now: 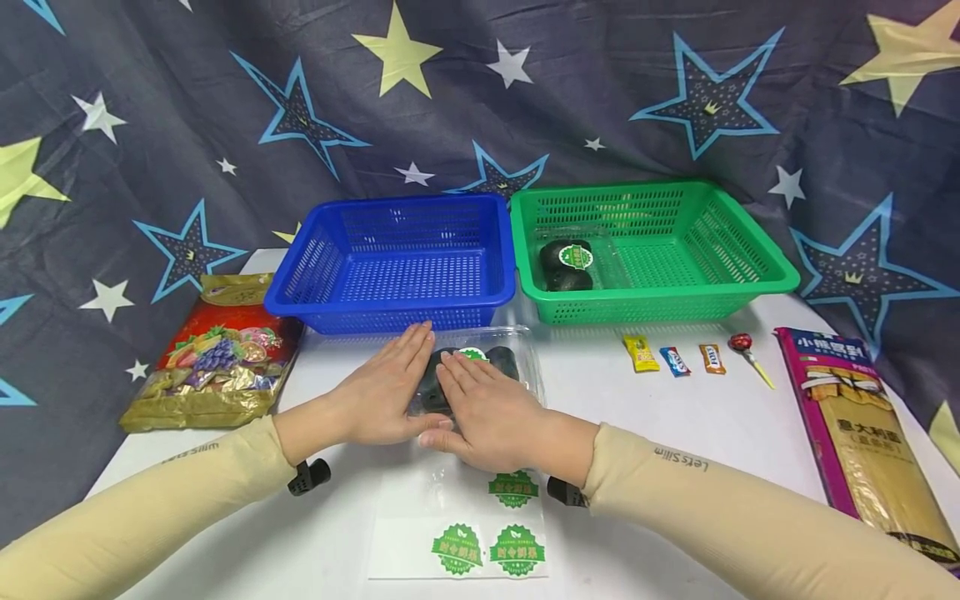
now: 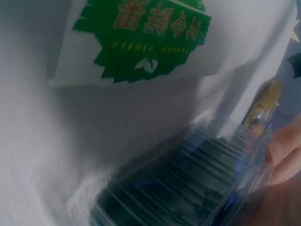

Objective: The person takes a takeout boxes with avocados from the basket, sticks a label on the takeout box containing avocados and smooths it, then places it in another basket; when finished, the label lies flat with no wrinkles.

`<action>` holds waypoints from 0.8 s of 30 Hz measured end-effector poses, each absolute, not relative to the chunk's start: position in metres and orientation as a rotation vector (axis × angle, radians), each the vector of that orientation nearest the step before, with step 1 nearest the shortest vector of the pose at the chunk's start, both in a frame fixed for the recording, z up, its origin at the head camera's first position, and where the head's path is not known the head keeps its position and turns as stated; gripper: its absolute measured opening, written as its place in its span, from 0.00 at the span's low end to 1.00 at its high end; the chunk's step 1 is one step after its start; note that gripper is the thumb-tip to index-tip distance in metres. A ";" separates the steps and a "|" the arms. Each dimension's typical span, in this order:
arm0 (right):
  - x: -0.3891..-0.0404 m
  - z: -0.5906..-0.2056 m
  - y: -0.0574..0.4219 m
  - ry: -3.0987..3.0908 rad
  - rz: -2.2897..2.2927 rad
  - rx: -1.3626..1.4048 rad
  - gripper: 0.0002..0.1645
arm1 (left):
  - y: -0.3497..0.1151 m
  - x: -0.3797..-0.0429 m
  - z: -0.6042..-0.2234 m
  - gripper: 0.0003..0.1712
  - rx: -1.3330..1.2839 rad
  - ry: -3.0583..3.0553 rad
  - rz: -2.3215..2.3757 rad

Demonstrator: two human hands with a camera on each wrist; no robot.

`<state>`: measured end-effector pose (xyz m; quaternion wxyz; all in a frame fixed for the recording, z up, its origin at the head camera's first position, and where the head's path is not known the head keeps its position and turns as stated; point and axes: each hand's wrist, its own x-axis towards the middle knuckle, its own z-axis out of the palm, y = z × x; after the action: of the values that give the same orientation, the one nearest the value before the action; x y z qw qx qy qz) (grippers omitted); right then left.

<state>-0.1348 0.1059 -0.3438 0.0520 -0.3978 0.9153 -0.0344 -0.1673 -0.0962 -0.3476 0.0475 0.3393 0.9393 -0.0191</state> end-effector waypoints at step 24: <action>-0.147 -0.345 0.140 2.916 -0.038 -1.255 0.51 | -0.096 -0.168 -0.349 0.66 1.025 2.894 -0.011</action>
<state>-0.1472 0.1405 -0.3453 -0.0165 -0.3952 0.9184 -0.0121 -0.1676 -0.0963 -0.3488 0.0359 0.3338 0.9420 -0.0035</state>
